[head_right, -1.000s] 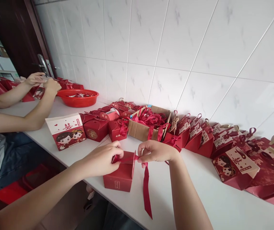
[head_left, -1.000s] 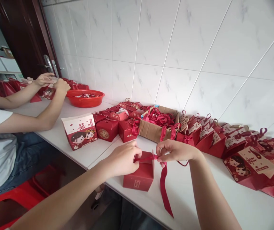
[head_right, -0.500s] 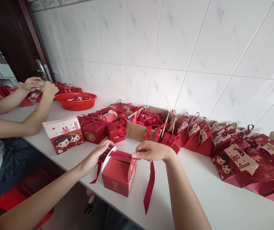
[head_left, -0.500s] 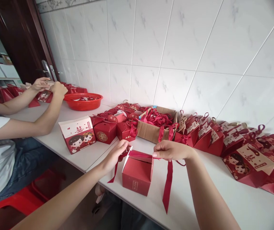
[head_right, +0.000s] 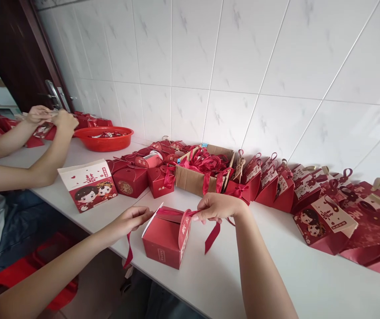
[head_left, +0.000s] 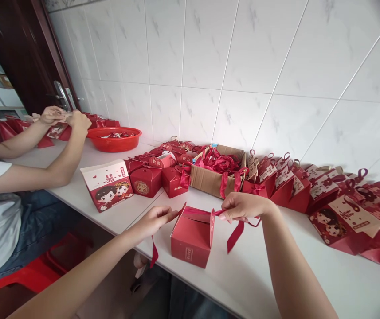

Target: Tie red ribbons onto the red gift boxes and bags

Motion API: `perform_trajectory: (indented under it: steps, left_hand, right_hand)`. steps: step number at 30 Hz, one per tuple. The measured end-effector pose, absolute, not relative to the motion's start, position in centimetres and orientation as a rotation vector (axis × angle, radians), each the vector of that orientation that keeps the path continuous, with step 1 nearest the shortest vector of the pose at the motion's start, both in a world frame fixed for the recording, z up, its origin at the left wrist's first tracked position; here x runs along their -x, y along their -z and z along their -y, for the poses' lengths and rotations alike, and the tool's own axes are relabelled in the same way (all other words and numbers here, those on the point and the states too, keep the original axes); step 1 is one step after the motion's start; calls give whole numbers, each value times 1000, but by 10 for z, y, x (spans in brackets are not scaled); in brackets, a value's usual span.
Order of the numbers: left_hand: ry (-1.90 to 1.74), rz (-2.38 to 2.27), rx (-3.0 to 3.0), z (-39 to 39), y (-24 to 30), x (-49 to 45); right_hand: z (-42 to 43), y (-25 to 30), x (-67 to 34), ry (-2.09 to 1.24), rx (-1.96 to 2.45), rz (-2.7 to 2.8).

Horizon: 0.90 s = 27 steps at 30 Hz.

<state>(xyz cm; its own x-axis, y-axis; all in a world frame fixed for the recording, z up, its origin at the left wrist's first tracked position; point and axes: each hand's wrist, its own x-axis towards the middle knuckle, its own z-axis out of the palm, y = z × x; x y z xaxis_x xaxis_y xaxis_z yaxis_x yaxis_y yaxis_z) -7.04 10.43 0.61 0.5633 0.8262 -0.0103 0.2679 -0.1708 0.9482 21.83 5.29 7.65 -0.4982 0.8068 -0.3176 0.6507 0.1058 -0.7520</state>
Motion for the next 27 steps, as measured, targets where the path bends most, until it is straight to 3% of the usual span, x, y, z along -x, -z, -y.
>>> perform_trajectory:
  steps: [10,20,24,27]
  left_hand:
    - [-630,-807,-1565,-117,-25,113]
    - [-914,-466,-1523,-126,-116,110]
    - [-788,-267,-1637,-115,-148,72]
    - [-651,-406,-1946,-108,-174,43]
  right_hand:
    - [-26,-97,-251,-1085,1095,2018]
    - [-20,-104,-225,-1204,707,1603]
    - [-18,-107,-216,-1163,666,1431]
    - [-11,-113,-214,-1028,726,1361]
